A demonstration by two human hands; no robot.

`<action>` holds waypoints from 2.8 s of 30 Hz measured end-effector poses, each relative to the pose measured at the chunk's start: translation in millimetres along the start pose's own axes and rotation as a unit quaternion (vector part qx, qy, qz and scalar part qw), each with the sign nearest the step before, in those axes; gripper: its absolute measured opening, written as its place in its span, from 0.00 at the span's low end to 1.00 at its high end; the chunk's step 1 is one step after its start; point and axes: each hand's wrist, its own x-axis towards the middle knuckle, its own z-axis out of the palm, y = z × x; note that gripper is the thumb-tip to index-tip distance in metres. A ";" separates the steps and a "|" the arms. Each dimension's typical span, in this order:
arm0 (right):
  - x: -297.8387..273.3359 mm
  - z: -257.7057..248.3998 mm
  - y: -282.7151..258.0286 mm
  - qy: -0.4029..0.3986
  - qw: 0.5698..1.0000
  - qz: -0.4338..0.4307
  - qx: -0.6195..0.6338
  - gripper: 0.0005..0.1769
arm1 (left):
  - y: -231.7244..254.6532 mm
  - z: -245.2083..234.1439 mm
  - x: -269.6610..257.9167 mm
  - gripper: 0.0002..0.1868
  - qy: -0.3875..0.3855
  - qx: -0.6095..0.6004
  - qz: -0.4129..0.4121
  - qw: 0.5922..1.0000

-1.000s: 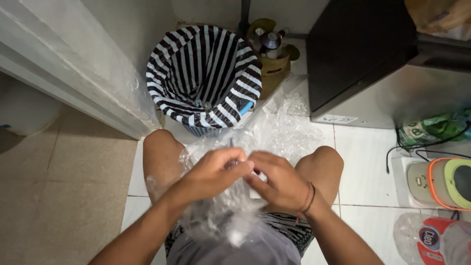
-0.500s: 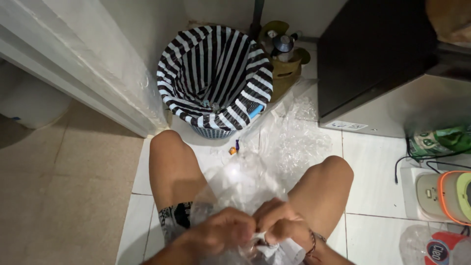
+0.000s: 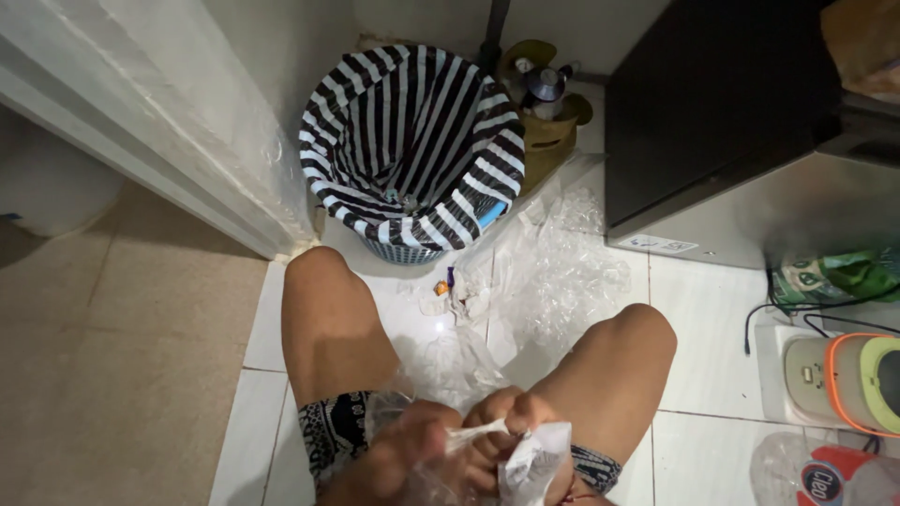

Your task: Replacing the plastic liner of a small trash can in a bathroom.

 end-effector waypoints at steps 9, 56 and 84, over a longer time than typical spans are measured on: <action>106.8 -51.0 -87.3 0.165 0.981 -0.047 0.088 0.18 | 58.8 14.1 48.0 0.12 0.248 -0.134 -0.102 0.954; 329.6 -208.1 -207.9 0.375 0.798 -0.313 -0.353 0.08 | 142.6 -155.1 -196.7 0.17 0.243 0.459 -0.208 0.829; 220.5 -224.2 -56.7 0.368 0.720 0.093 -0.582 0.23 | 77.8 -61.2 198.2 0.04 0.179 0.781 0.053 0.596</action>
